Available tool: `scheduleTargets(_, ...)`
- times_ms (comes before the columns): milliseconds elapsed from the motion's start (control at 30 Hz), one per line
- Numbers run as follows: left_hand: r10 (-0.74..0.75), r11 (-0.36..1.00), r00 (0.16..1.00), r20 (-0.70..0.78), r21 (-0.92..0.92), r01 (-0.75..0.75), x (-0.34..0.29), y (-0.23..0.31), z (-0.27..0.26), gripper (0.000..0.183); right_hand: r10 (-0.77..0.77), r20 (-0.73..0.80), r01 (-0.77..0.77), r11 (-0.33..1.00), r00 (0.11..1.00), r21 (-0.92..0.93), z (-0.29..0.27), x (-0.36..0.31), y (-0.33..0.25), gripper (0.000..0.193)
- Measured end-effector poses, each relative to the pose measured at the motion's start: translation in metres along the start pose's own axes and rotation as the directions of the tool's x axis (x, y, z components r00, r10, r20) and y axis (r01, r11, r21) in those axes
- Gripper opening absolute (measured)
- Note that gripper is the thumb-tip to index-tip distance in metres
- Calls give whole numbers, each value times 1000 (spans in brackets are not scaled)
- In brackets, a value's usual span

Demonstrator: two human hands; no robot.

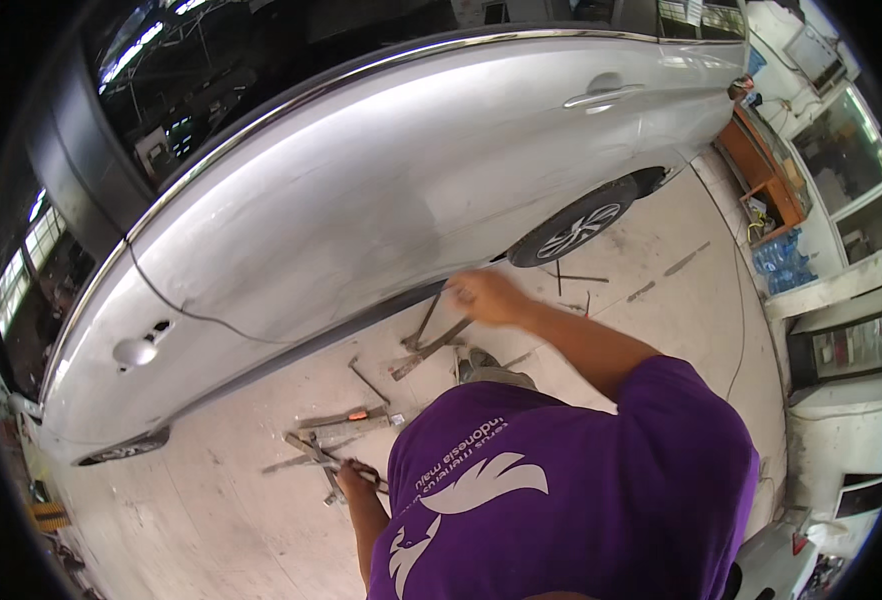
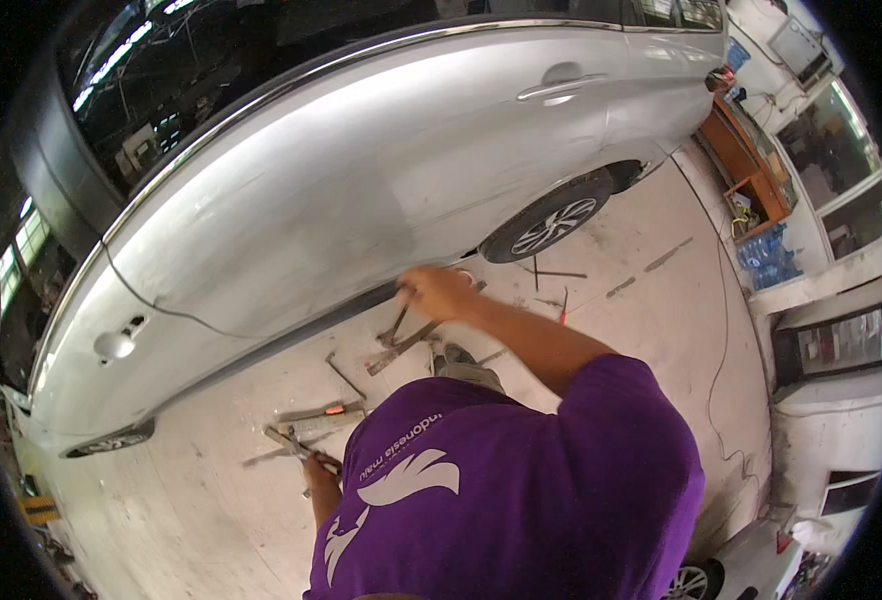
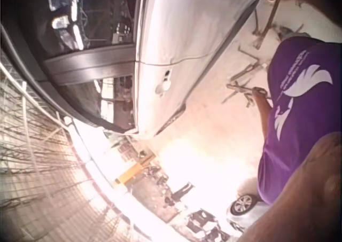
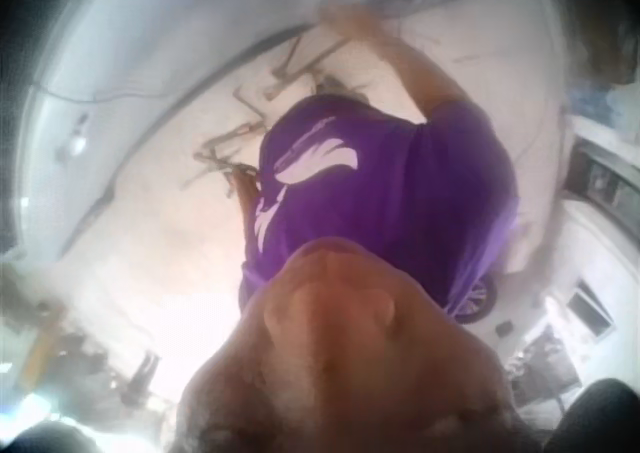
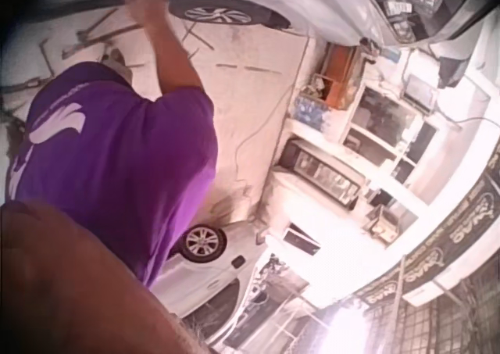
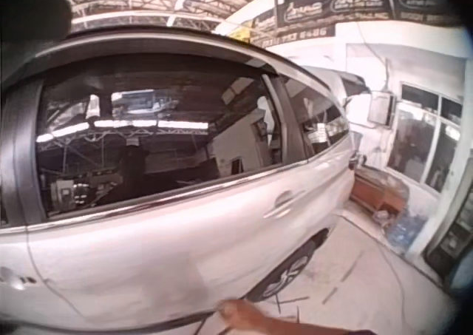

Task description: The person uses specialized metal bars and a hammer to push out dents from the inside and outside of a car door, then uses a T-handle tool to smooth the metal surface.

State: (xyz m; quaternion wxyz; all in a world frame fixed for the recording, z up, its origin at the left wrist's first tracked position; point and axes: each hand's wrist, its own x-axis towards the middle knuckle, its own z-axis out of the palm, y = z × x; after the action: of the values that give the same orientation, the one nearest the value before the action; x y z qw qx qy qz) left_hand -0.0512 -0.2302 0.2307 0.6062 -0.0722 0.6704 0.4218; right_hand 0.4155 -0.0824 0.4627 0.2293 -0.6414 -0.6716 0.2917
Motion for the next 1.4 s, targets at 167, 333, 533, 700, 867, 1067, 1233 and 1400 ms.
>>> scheduleTargets(167,12,888,975,-220,451,91,-20,-61,-28,22,-11,-621,-204,940,783,-275,-180,5,77,48)
scheduleTargets(333,-7,866,954,-300,475,156,-69,-104,-21,23,-589,-571,15,704,571,-710,-285,52,108,46)
scheduleTargets(533,-70,950,915,-398,253,183,-124,-126,60,21,-601,-356,85,580,715,-810,-316,76,138,40)
scheduleTargets(700,-75,961,942,-328,229,157,-155,-175,49,26,-545,-374,44,606,751,-794,-307,83,130,49)
scheduleTargets(867,52,880,960,-275,468,87,-180,-218,20,26,-519,-413,-5,619,748,-785,-308,85,127,51)
scheduleTargets(1067,185,836,951,-247,549,-20,-220,-306,-53,29,-418,-468,-124,628,779,-768,-297,46,113,54)
scheduleTargets(1233,221,686,966,-136,725,-56,-234,-440,-132,27,-543,-516,-185,549,663,-815,-253,-66,84,52)
scheduleTargets(1400,157,-36,977,146,989,-142,-235,-570,-213,22,-739,-493,-200,454,459,-868,-194,-185,45,43)
